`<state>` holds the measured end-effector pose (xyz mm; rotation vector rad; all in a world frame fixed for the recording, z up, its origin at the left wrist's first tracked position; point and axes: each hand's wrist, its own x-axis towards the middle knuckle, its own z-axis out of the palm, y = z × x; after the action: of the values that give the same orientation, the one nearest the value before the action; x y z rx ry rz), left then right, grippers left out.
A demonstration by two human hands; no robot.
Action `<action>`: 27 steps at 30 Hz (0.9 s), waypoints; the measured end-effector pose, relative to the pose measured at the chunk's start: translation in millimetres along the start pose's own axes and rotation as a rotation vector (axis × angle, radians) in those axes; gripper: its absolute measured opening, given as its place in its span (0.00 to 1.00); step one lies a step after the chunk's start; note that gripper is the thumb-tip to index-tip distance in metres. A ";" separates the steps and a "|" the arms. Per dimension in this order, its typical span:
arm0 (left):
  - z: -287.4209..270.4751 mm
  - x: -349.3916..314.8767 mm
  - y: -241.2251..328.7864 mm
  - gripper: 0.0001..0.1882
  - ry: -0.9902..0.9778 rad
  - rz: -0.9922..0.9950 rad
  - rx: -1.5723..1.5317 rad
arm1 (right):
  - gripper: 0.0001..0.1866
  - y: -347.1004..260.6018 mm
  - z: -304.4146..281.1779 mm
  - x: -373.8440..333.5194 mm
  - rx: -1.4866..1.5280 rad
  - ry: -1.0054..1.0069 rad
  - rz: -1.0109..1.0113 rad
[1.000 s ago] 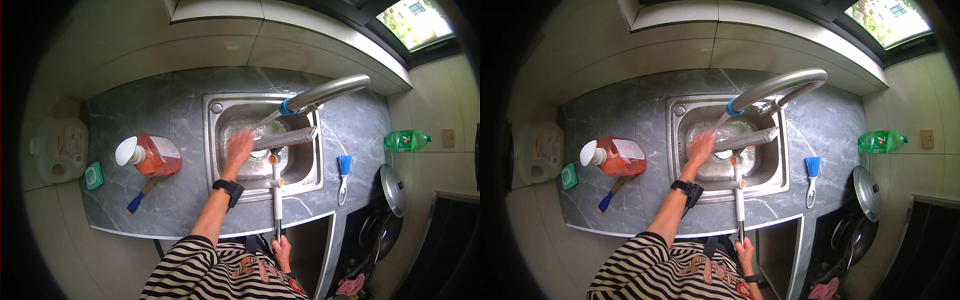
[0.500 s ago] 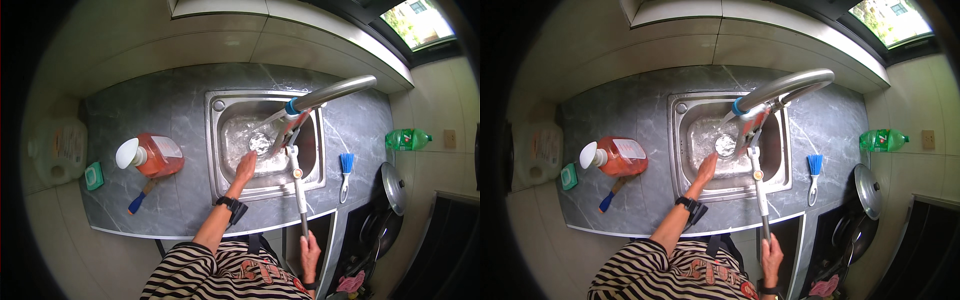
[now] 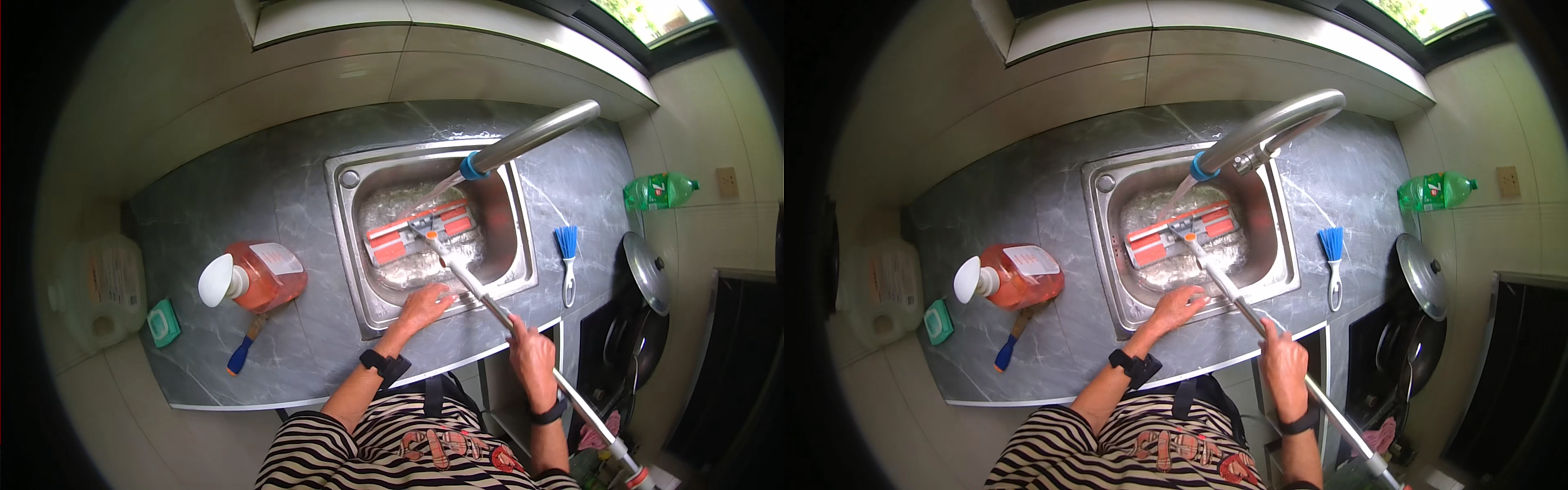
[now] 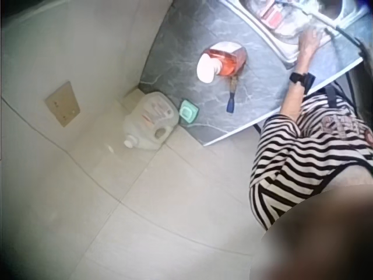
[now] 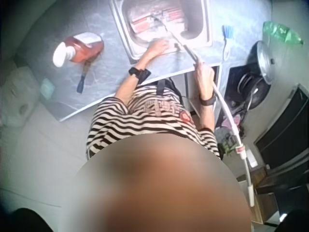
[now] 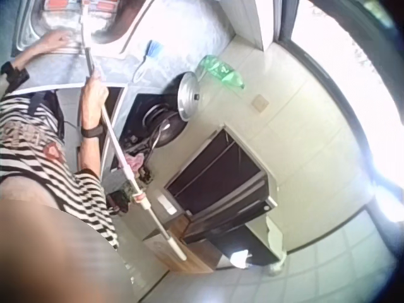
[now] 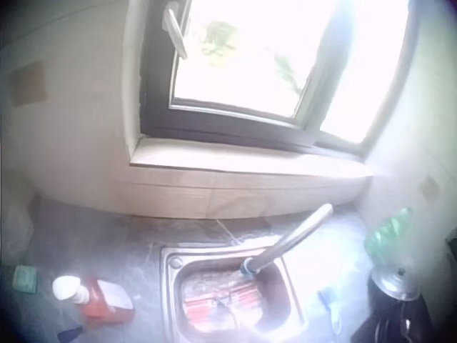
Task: The person rinses a flat mop under a kitchen sink faucet, wrings it out, and then mops the tiled floor in the kitchen, hallway, and a bedroom. The person moves the mop back and forth across the floor surfaces.
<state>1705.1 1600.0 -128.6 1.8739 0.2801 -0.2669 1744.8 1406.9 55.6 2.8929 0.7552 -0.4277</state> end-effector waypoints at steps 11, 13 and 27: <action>-17.5 1.6 -16.4 0.20 0.070 0.135 -0.079 | 0.22 -4.8 -69.1 3.9 -0.035 -0.069 -0.028; -15.7 5.3 -29.8 0.20 0.000 0.105 0.059 | 0.21 -7.1 -27.1 11.6 -0.083 -0.050 -0.057; 3.8 91.4 -30.1 0.26 -0.398 -0.077 0.793 | 0.24 -15.7 -18.8 37.8 0.054 -0.074 -0.039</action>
<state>1781.6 1611.1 -186.0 2.5206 -0.0465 -0.8911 1773.2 1441.5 61.4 2.8977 0.8017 -0.5643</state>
